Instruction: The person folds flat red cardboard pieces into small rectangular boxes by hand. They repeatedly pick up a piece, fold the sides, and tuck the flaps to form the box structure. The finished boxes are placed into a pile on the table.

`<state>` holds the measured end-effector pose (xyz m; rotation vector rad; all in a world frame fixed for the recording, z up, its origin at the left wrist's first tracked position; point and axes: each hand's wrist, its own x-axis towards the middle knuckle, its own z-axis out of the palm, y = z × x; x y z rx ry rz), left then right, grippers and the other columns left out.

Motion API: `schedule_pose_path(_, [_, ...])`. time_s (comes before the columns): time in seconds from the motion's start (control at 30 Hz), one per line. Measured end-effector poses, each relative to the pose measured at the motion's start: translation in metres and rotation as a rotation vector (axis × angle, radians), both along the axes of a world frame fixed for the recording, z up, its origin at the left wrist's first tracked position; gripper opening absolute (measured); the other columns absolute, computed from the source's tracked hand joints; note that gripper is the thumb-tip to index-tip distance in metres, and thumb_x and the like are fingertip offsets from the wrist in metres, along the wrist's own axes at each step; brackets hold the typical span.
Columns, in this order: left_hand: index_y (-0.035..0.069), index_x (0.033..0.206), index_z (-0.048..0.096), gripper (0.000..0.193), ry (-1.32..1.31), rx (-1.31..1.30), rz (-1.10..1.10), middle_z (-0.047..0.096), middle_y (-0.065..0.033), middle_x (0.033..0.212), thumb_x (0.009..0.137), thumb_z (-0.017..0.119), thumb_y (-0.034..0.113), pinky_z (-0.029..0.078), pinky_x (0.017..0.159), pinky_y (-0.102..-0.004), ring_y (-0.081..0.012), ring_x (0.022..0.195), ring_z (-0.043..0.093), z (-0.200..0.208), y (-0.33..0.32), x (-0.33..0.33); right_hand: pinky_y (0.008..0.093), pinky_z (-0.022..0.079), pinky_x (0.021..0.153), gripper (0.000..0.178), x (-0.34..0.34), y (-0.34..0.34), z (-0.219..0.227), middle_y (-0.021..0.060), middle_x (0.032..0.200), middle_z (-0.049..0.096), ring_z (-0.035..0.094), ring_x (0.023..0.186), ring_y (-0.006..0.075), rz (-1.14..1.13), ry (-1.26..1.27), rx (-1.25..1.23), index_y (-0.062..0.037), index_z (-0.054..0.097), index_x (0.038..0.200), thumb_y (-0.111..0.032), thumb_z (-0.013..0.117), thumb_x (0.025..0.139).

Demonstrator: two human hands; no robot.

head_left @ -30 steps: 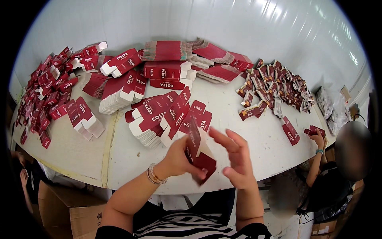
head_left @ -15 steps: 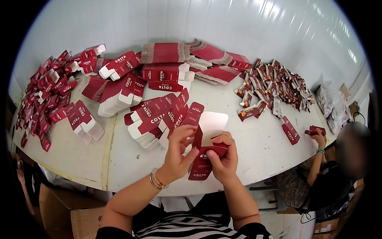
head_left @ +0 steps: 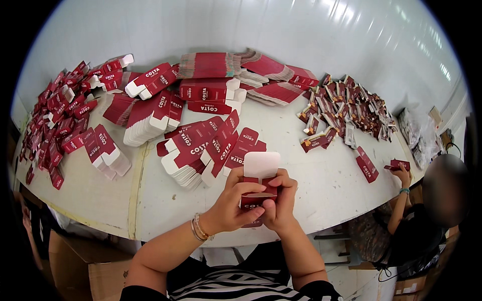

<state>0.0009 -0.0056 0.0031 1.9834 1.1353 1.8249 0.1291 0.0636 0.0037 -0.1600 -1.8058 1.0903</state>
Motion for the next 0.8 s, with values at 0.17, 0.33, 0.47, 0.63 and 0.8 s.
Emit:
schedule_pose_path(0.17, [0.009,0.104,0.054,0.031,-0.003,-0.042,0.008,0.041,-0.0145,0.117,0.077,0.068,0.014,0.039,0.090,-0.0365,-0.0280,0.104,0.045,0.003,0.002,-0.003,0.0377,0.037,0.088,0.045,-0.002,-0.003,0.002,0.0163,0.111,0.040,0.044,0.100,0.0218,-0.004,0.047,-0.018,-0.0048,0.031,0.107,-0.038,0.054,0.087])
schedule_pose_path(0.33, [0.008,0.101,0.058,0.026,-0.059,-0.076,-0.083,0.046,-0.0134,0.110,0.077,0.068,0.011,0.041,0.086,-0.0338,-0.0261,0.099,0.050,0.004,0.003,-0.004,0.0385,0.037,0.090,0.055,-0.003,0.014,0.025,0.0178,0.110,0.047,0.047,0.101,0.0232,-0.150,0.067,-0.127,-0.0003,0.036,0.114,-0.049,0.034,0.091])
schedule_pose_path(0.47, [0.007,0.102,0.059,0.025,-0.037,-0.159,-0.181,0.051,-0.0123,0.104,0.079,0.066,0.014,0.043,0.082,-0.0327,-0.0256,0.096,0.052,0.003,0.003,-0.001,0.0421,0.041,0.092,0.059,0.003,0.023,0.050,0.0247,0.114,0.054,0.053,0.106,0.0302,0.321,0.052,-0.756,0.0045,0.045,0.120,-0.045,0.028,0.093])
schedule_pose_path(0.63, [0.005,0.102,0.057,0.022,-0.006,-0.256,-0.198,0.055,-0.0120,0.103,0.081,0.064,0.011,0.043,0.082,-0.0304,-0.0206,0.097,0.052,0.006,0.000,-0.002,0.0379,0.040,0.096,0.036,0.015,0.032,0.053,0.0239,0.120,0.052,0.053,0.111,0.0298,0.577,-0.085,-0.726,0.0070,0.053,0.113,-0.010,0.042,0.084])
schedule_pose_path(0.8, [0.003,0.112,0.043,0.038,-0.237,-0.405,-0.319,0.054,-0.0113,0.102,0.081,0.065,0.012,0.044,0.079,-0.0282,-0.0157,0.095,0.054,-0.004,-0.004,0.003,0.0326,0.040,0.097,0.044,0.020,0.025,0.059,0.0161,0.123,0.053,0.051,0.114,0.0226,0.541,-0.278,-0.525,0.0059,0.049,0.122,0.011,0.044,0.078])
